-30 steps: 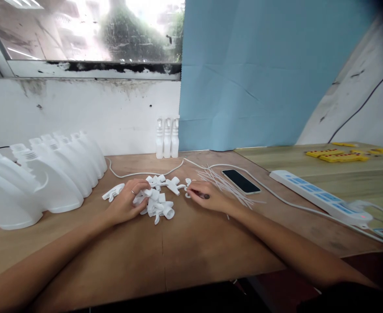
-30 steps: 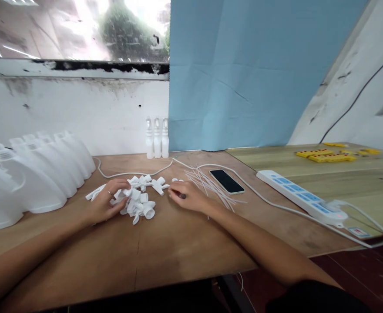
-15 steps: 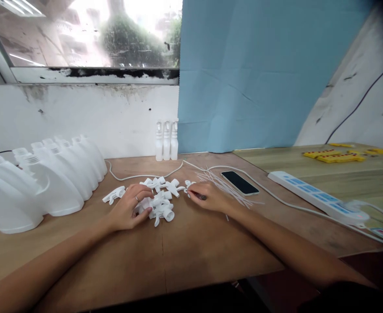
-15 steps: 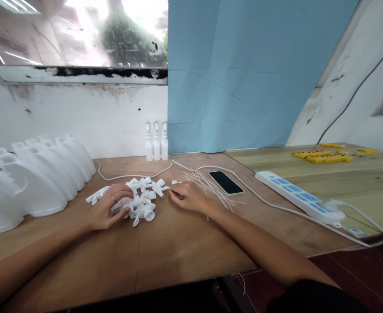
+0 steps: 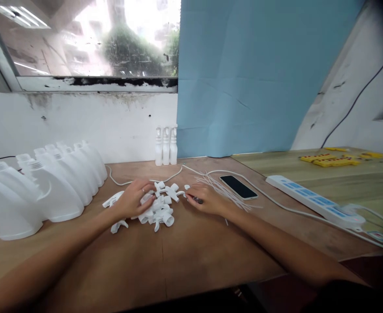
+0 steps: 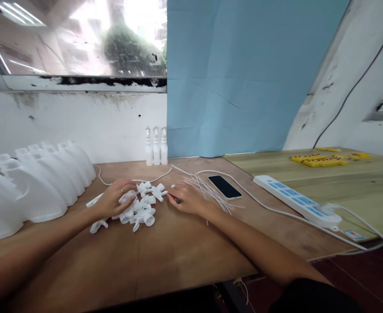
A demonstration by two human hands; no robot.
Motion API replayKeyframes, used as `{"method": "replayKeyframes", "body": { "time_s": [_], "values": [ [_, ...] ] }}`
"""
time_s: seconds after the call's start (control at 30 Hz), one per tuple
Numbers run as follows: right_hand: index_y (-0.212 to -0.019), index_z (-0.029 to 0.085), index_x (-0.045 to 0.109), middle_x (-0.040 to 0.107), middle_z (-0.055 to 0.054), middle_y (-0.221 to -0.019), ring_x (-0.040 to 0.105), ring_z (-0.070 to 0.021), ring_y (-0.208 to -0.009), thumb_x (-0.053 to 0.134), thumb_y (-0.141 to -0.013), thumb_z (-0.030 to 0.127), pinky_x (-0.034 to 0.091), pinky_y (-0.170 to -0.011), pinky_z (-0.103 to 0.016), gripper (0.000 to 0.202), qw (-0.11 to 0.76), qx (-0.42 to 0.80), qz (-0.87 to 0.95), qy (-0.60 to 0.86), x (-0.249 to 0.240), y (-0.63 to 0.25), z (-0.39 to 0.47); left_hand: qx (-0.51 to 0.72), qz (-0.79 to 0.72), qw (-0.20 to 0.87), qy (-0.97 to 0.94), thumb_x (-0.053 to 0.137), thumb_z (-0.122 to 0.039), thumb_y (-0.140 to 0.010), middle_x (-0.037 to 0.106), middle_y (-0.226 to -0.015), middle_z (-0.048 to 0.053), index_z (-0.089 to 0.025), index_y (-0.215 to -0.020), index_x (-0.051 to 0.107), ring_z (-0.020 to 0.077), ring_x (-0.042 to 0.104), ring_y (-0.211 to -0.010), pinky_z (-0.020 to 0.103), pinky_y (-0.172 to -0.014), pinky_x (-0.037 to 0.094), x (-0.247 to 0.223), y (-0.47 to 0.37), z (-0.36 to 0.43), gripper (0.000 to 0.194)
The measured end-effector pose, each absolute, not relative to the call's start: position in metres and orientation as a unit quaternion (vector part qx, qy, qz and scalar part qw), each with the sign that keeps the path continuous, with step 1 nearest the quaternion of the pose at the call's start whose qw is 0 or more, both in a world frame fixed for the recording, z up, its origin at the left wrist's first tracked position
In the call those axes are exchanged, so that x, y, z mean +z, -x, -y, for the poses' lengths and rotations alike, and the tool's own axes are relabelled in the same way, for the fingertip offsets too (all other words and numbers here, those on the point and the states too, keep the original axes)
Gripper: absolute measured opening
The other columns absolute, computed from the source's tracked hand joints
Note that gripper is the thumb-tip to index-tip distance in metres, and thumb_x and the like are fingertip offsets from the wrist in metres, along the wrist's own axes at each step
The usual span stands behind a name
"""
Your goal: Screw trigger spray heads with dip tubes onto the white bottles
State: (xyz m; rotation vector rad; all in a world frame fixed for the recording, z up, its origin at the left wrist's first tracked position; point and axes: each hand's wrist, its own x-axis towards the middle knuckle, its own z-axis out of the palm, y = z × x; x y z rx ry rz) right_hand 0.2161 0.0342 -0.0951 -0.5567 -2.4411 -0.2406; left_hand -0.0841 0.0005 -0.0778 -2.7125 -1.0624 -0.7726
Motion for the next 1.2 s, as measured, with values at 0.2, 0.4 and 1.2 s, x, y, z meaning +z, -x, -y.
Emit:
{"method": "replayKeyframes", "body": {
  "time_s": [0.2,0.4,1.2],
  "values": [
    [-0.075,0.019,0.059,0.059,-0.003,-0.064,0.054,-0.0159,-0.061,0.046,-0.094,0.016,0.041,-0.067,-0.029,0.023,0.322,-0.119,0.917,0.203,-0.090,-0.218,-0.035,-0.253,0.483,0.093,0.833,0.050,-0.029,-0.088,0.045,-0.140,0.021,-0.013,-0.132,0.050,0.0377,0.043,-0.125,0.054,-0.102,0.039,-0.014,0.057,-0.130,0.047],
    [-0.081,0.018,0.062,0.062,-0.002,-0.063,0.055,-0.0151,-0.059,0.048,-0.093,0.016,0.041,-0.068,-0.029,0.019,0.326,-0.135,0.914,0.201,-0.087,-0.228,-0.038,-0.293,0.593,0.045,0.749,0.065,-0.024,-0.077,0.021,-0.156,0.022,-0.023,-0.150,0.031,0.0472,0.027,-0.137,0.063,-0.100,0.037,0.025,0.029,-0.223,0.080],
    [-0.093,0.018,0.063,0.036,0.006,-0.060,0.027,-0.0054,-0.047,0.074,-0.075,0.057,0.019,-0.042,-0.021,0.045,0.471,0.533,0.669,0.218,0.008,-0.167,-0.041,-0.515,0.240,-0.279,0.775,0.061,-0.030,-0.085,0.044,-0.146,0.007,-0.026,-0.143,0.043,0.0300,0.048,-0.128,0.043,-0.100,0.050,0.030,0.039,-0.021,0.061]
  ]
}}
